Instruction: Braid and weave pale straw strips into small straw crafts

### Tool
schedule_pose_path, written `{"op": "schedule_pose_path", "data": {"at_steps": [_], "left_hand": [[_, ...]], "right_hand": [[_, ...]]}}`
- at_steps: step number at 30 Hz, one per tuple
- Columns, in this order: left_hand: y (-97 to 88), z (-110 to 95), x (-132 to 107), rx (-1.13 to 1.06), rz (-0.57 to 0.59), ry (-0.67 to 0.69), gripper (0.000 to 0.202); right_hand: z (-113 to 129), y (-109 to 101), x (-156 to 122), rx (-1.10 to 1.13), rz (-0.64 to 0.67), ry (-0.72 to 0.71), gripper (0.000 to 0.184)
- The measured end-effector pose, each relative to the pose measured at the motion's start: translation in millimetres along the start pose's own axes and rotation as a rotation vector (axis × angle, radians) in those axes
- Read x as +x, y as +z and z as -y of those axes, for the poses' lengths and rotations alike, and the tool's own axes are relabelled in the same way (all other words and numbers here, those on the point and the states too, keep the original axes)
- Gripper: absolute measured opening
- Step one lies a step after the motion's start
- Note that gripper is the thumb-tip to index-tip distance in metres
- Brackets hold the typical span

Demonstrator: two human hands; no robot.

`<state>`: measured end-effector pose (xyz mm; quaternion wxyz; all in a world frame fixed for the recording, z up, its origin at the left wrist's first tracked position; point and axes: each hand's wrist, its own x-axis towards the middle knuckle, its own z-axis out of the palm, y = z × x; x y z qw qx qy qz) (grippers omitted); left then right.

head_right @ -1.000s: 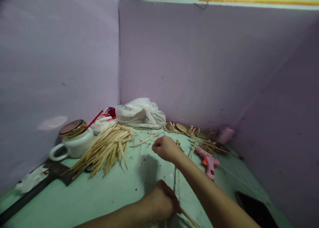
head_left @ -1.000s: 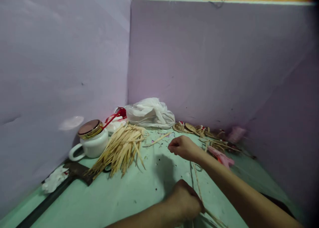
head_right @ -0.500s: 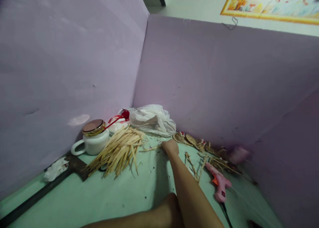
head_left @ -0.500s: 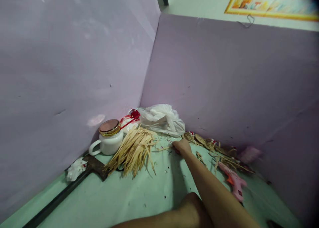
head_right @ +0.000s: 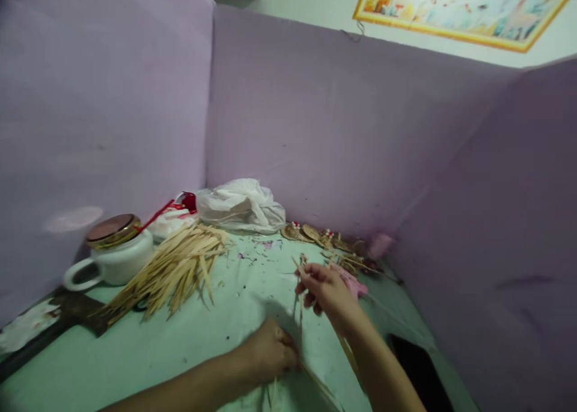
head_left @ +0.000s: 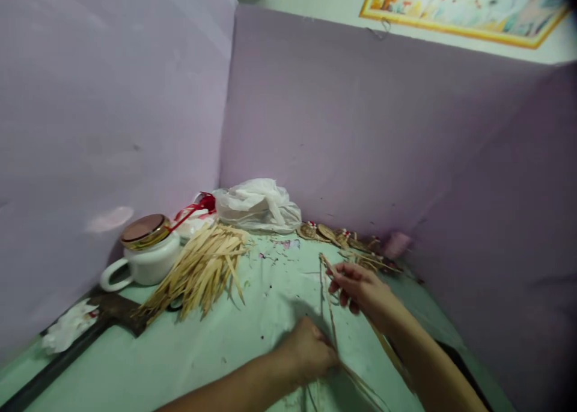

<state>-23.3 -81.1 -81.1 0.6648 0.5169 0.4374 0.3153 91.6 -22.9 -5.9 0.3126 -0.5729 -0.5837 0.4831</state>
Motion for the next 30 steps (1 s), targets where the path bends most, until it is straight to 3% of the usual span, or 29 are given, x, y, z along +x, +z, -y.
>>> {"op": "schedule_pose_path", "data": {"at_steps": [4, 8, 13, 23, 30], "left_hand": [[-1.3, -8.1, -5.1, 0.014, -0.051, -0.107, 0.011], [0.8, -10.7, -5.6, -0.046, -0.051, -0.16, 0.01], [3.3, -11.8, -6.2, 0.012, -0.065, -0.198, 0.011], [2.3, -7.1, -4.7, -0.001, -0.022, -0.173, 0.014], [2.8, -2.2, -2.9, 0.244, 0.005, -0.124, 0.017]], "right_hand": [[-56.4, -7.4, -53.0, -0.264, -0.122, -0.031, 0.035], [-89.9, -5.0, -65.7, -0.253, -0.113, -0.029, 0.026], [-81.5, -1.0, -69.8, -0.338, -0.052, -0.052, 0.018], [-72.4, -1.4, -79.8, -0.378, 0.031, -0.06, 0.021], [-65.2, 2.6, -83.7, -0.598, -0.065, -0.061, 0.018]]}}
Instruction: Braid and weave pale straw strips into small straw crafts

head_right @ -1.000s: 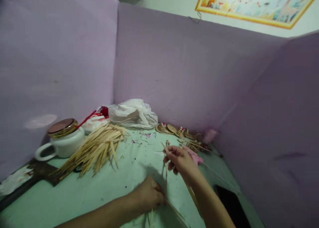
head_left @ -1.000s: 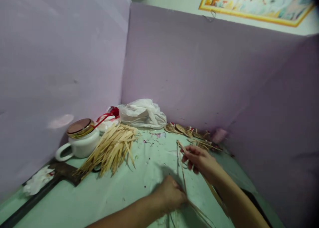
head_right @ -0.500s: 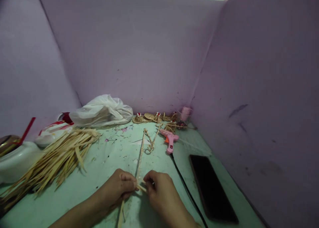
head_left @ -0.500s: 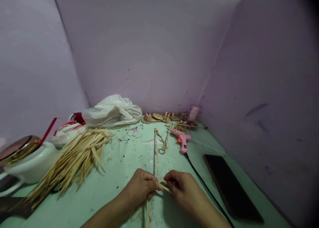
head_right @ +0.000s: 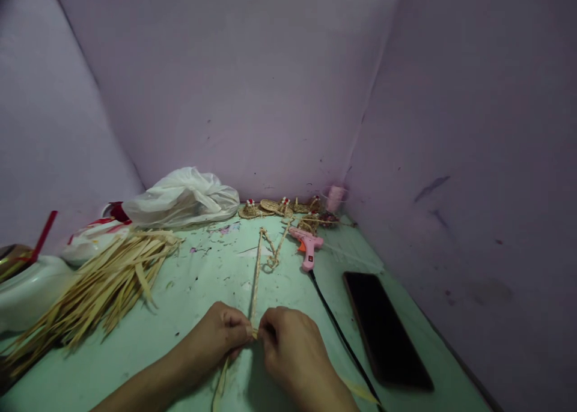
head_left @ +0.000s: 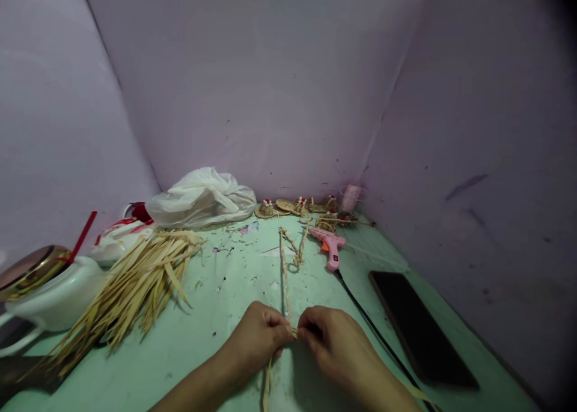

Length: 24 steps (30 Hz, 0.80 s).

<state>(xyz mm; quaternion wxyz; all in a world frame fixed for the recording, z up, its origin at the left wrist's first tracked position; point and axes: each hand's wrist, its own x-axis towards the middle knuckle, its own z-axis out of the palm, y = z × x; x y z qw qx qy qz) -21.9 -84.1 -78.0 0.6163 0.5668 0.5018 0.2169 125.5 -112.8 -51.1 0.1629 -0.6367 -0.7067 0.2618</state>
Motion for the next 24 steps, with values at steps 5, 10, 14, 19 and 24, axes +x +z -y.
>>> {"op": "schedule_pose_path", "data": {"at_steps": [5, 10, 14, 19, 24], "left_hand": [[2.7, 3.7, 0.8, 0.207, -0.069, 0.12, 0.016], [0.1, 2.1, -2.6, 0.23, -0.114, 0.185, 0.016], [-4.4, -6.7, -7.2, 0.227, -0.111, 0.193, 0.017], [-9.3, -15.4, -11.6, 0.201, -0.111, 0.244, 0.017], [-10.1, -14.2, -12.2, 0.143, -0.089, 0.251, 0.02]], "right_hand": [[0.6, 4.9, -0.6, 0.017, 0.006, 0.023, 0.019], [-5.0, 9.4, 2.8, 0.332, 0.092, 0.013, 0.023], [-2.5, 7.5, 5.6, 0.639, 0.124, 0.052, 0.019], [1.7, 10.1, 9.6, 0.943, 0.107, 0.241, 0.017], [3.0, 17.0, 12.0, 1.139, 0.109, 0.278, 0.025]]}}
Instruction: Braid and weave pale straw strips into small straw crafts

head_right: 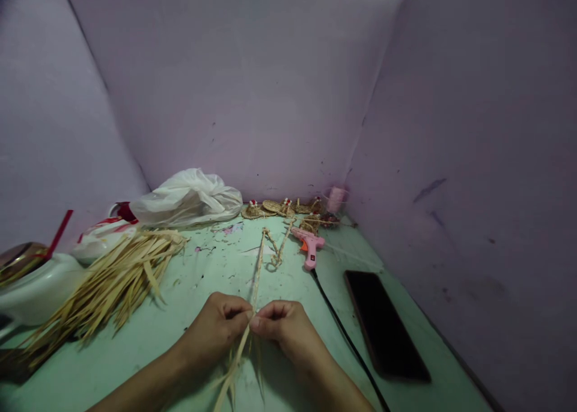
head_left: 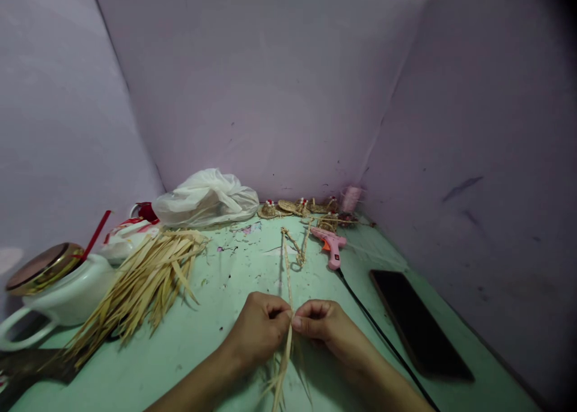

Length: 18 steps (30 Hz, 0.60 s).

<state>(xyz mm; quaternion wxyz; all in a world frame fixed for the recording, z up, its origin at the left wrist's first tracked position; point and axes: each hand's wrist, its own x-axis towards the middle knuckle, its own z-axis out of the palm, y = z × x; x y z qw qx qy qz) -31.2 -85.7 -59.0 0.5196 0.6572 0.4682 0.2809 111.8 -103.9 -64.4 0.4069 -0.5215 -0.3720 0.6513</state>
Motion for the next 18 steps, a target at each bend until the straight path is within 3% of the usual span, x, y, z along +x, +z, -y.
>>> {"op": "schedule_pose_path", "data": {"at_steps": [5, 8, 14, 18], "left_hand": [[2.2, 0.9, -0.3, -0.127, 0.026, 0.029, 0.02], [2.9, 2.3, 0.1, -0.116, 0.05, 0.029, 0.021], [0.4, 7.0, 1.1, 0.177, 0.045, 0.088, 0.022], [-3.3, 2.9, -0.9, 0.401, 0.078, 0.197, 0.026]], "right_hand": [[-0.5, 5.3, -2.8, 0.3, 0.137, -0.06, 0.035], [1.7, 6.3, -4.9, 0.264, 0.216, 0.023, 0.034], [3.6, 2.8, -4.0, 0.057, 0.056, 0.105, 0.034], [0.6, -2.8, 1.5, -0.038, 0.019, 0.137, 0.031]]}}
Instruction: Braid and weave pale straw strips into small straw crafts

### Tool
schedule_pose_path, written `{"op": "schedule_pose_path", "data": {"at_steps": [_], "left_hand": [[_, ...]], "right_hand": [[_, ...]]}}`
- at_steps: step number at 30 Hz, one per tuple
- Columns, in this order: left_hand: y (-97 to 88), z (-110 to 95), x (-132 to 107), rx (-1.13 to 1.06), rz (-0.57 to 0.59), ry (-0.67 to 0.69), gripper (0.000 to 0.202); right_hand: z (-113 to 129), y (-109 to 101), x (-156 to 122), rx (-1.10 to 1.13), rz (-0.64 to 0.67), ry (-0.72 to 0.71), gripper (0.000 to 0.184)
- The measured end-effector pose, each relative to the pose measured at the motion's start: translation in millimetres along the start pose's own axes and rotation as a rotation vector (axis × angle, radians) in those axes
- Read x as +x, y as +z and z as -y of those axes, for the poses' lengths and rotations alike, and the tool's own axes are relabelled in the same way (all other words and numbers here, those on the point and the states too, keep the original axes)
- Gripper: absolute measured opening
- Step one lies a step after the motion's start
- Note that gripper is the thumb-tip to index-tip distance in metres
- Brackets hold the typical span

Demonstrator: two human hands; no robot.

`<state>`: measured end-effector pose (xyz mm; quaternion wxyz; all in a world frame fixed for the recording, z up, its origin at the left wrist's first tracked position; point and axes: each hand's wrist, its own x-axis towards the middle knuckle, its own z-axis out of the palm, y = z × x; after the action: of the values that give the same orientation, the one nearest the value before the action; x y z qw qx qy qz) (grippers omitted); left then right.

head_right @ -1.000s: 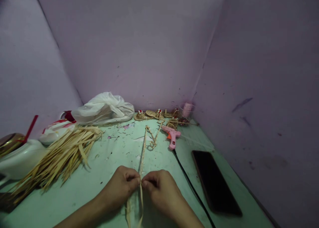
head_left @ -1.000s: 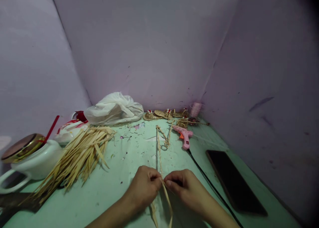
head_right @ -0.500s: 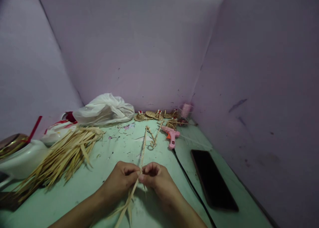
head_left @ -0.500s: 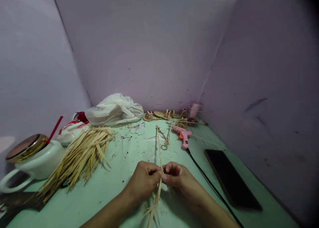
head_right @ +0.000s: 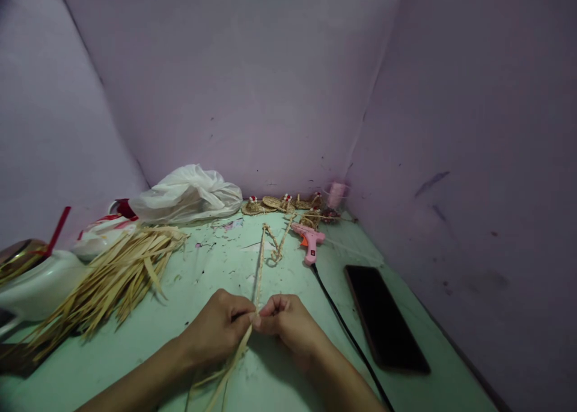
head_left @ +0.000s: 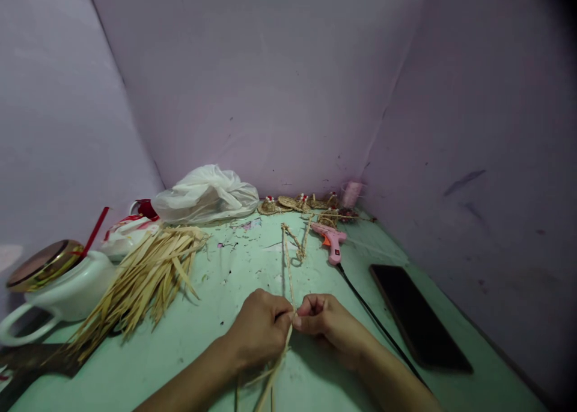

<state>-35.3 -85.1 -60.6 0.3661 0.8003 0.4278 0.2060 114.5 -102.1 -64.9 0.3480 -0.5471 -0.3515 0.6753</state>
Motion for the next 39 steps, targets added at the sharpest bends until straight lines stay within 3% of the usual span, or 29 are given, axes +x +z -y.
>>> {"op": "schedule_pose_path", "data": {"at_steps": [4, 7, 10, 16, 20, 23, 26, 28, 30, 32, 35, 39], "left_hand": [[-8.3, -8.0, -1.3, 0.226, 0.038, 0.043, 0.024], [-14.0, -15.7, -2.8, 0.374, 0.034, -0.096, 0.022], [-13.8, -26.4, -8.3, 0.389, 0.045, -0.235, 0.025], [9.4, -51.7, -26.9, 0.515, 0.083, -0.307, 0.03], [29.8, -55.2, -27.7, 0.556, 0.217, -0.311, 0.047], [35.5, -53.9, -26.6, 0.541, 0.256, -0.28, 0.048], [25.0, -52.1, -26.0, 0.445, 0.198, -0.207, 0.036], [11.8, -49.2, -23.1, 0.277, 0.023, -0.198, 0.027], [0.4, -44.0, -16.7, 0.025, -0.162, -0.294, 0.029], [-4.1, -37.4, -8.6, -0.277, -0.133, -0.479, 0.037], [2.6, -29.0, 0.3, -0.601, 0.107, -0.629, 0.028], [15.5, -24.3, 0.4, -0.534, 0.088, -0.65, 0.013]], "right_hand": [[-4.1, -5.2, 7.0, -0.02, 0.001, 0.017, 0.024], [-5.6, -4.6, 9.0, -0.014, 0.003, 0.023, 0.021], [-3.2, -1.4, 6.1, 0.0, 0.009, 0.037, 0.021], [1.4, -1.2, -1.8, 0.1, 0.052, 0.081, 0.021], [-3.1, -3.1, -0.4, 0.114, 0.079, 0.098, 0.023], [-4.9, -3.4, 0.8, 0.132, 0.107, 0.083, 0.022], [-3.4, -4.9, 0.1, 0.133, 0.137, 0.086, 0.021], [-1.7, -6.6, -1.0, 0.141, 0.153, 0.065, 0.021], [-0.2, -8.3, -1.9, 0.142, 0.181, 0.039, 0.021], [0.2, -9.5, -2.2, 0.13, 0.203, 0.035, 0.021], [-0.8, -10.1, -1.2, 0.116, 0.213, 0.032, 0.021], [-2.6, -9.8, 0.1, -0.024, 0.184, -0.038, 0.019]]}}
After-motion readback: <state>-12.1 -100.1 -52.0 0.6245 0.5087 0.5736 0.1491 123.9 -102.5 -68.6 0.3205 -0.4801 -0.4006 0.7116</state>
